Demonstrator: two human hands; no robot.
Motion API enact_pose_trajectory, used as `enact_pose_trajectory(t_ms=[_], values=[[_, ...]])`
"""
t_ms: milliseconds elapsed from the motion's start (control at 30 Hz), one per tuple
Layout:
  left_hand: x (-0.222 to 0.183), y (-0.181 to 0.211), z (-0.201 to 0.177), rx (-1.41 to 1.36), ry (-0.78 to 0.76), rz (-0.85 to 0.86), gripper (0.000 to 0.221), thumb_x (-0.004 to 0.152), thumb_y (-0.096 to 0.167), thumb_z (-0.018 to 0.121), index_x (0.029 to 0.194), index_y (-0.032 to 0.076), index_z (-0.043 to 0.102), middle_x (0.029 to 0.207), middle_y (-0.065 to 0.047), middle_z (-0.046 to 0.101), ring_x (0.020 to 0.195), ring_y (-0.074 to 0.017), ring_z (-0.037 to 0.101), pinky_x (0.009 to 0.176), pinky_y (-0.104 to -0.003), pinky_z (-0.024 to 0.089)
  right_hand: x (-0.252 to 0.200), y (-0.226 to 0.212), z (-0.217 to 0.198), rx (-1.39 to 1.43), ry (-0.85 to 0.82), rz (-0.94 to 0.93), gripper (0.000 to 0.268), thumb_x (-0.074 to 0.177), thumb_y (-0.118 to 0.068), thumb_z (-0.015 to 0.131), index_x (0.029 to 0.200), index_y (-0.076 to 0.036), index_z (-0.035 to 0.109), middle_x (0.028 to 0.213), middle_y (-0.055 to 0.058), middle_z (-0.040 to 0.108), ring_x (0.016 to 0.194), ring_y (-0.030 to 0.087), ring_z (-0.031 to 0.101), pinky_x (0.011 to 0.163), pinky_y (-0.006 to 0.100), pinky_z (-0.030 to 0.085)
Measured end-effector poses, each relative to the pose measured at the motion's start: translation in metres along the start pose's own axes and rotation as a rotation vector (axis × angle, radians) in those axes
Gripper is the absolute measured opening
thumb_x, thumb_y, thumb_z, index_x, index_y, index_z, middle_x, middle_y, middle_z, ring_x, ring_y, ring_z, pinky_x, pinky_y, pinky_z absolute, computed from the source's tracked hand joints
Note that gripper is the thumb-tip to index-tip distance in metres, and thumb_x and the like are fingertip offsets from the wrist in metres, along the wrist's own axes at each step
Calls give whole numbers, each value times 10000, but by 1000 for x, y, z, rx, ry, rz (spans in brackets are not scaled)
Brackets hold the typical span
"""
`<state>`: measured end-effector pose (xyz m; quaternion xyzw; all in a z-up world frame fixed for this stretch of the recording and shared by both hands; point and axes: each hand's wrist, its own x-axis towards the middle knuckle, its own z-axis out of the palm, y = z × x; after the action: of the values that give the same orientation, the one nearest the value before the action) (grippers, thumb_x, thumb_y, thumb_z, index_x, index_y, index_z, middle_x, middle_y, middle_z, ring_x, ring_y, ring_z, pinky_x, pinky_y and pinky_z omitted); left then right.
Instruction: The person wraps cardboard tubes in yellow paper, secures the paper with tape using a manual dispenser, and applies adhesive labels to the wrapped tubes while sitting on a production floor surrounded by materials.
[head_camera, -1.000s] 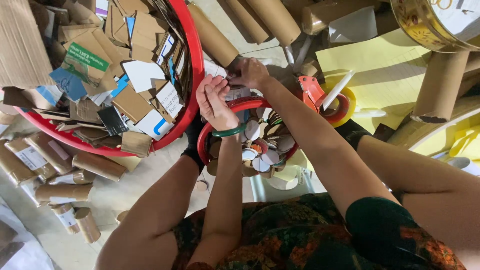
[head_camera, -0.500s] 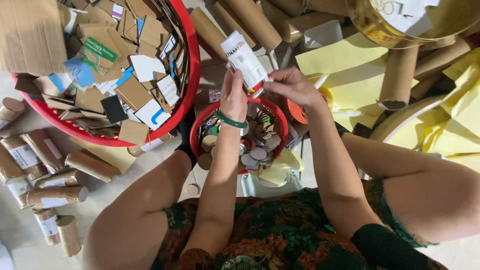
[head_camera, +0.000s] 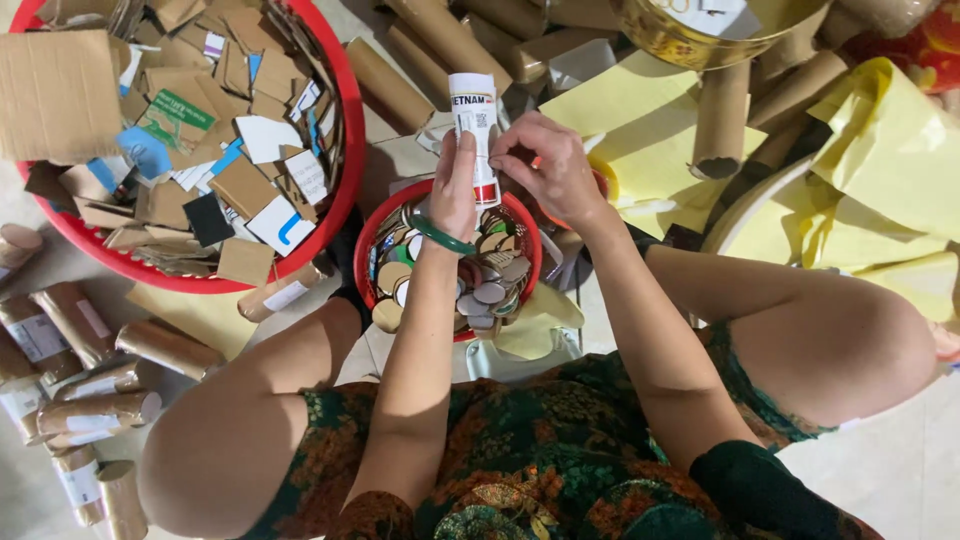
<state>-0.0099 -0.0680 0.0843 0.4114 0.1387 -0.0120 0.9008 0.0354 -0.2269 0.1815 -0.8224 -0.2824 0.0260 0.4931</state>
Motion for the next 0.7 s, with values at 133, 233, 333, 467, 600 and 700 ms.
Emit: enact_pose_trajectory(t_ms=[133, 233, 333, 467, 600, 700], values=[[-4, 0, 18, 172, -7, -16, 433, 1060, 188, 626, 1424, -14, 509, 1220, -86, 656, 1088, -146, 615, 949, -293, 512, -7, 2, -14, -99, -97, -40, 213, 919, -26, 744, 1051, 2, 579, 984, 151, 602, 897, 350, 637, 768, 431, 530], [-7, 8, 28, 274, -45, -169, 524, 973, 103, 701, 1440, 18, 479, 1163, -105, 661, 967, -183, 617, 833, -315, 507, -6, 17, -25, -370, 23, -63, 257, 851, -60, 759, 997, -43, 548, 929, 141, 601, 832, 332, 644, 701, 446, 529], [-12, 5, 25, 273, -202, -281, 582, 941, 78, 709, 1457, 54, 441, 1173, -92, 667, 951, -175, 648, 804, -305, 532, -3, 65, -43, -524, 252, -12, 204, 941, 8, 706, 1047, -48, 541, 948, 110, 610, 812, 304, 651, 702, 438, 541], [-10, 7, 20, 140, -360, -288, 460, 1025, 209, 626, 1430, 29, 502, 1171, -89, 693, 967, -153, 692, 814, -296, 575, 10, 95, -92, -378, 508, -32, 150, 951, 77, 687, 980, -3, 563, 834, 103, 638, 698, 216, 642, 628, 345, 521], [-8, 9, 15, -272, -343, -377, 482, 1115, 395, 489, 1335, -22, 590, 1048, -163, 732, 854, -225, 723, 749, -349, 598, 21, 150, -135, -45, 657, 43, 90, 1045, 7, 749, 1014, 24, 666, 900, 60, 727, 774, 164, 695, 705, 307, 557], [-3, 2, 12, -290, -249, -346, 411, 1088, 335, 496, 1281, -13, 602, 1055, -172, 738, 906, -244, 739, 807, -379, 616, 33, 141, -140, -83, 686, -2, 135, 1040, -14, 770, 1056, 35, 645, 982, 96, 733, 880, 198, 709, 796, 334, 577]])
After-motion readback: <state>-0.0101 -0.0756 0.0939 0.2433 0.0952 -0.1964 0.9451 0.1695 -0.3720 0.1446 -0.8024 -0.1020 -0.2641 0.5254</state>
